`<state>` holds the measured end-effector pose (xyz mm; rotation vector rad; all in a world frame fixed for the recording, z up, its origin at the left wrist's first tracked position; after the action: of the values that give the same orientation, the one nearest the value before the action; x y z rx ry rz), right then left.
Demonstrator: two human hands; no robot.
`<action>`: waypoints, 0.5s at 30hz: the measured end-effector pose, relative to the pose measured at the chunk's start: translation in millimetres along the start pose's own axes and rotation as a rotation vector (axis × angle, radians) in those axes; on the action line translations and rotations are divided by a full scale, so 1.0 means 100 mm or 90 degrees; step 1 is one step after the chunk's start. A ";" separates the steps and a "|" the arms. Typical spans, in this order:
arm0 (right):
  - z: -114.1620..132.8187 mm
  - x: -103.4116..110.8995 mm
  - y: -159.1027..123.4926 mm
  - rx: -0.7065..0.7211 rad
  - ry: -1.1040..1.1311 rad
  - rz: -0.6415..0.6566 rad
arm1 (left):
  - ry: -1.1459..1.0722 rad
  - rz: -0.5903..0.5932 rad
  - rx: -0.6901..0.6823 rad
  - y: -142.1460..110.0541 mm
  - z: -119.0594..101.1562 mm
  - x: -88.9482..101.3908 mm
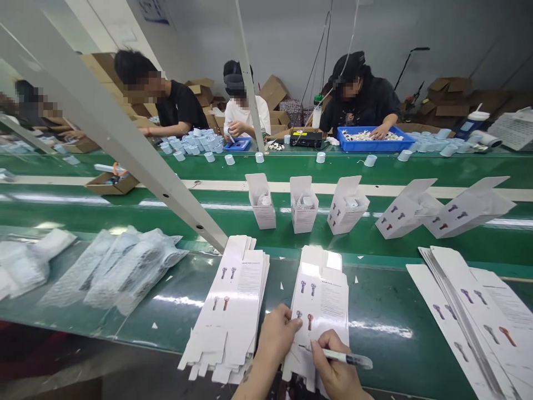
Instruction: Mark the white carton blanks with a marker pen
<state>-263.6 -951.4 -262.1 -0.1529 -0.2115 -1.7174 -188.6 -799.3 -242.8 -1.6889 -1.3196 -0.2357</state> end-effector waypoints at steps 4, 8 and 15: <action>-0.01 -0.06 0.03 0.037 -0.012 0.040 | -0.021 0.004 0.001 0.01 -0.01 -0.04; 0.04 0.22 0.03 -0.028 0.062 -0.087 | -0.082 0.031 0.007 -0.10 -0.04 0.03; -0.02 0.72 0.16 -0.110 0.069 -0.333 | -0.129 -0.098 0.036 -0.39 0.43 1.39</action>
<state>-259.3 -1023.1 -247.2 -0.1373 -0.0193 -2.2590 -182.0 -676.9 -154.5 -1.5978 -1.5944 -0.1175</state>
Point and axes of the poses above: each hand's wrist, its own y-axis towards the middle knuckle, its own x-axis out of the back of the hand, z = x × y, the point moved 5 cm from there along y, towards the middle knuckle, and after that the axes turned 9 degrees about y, right-handed, at the moved point
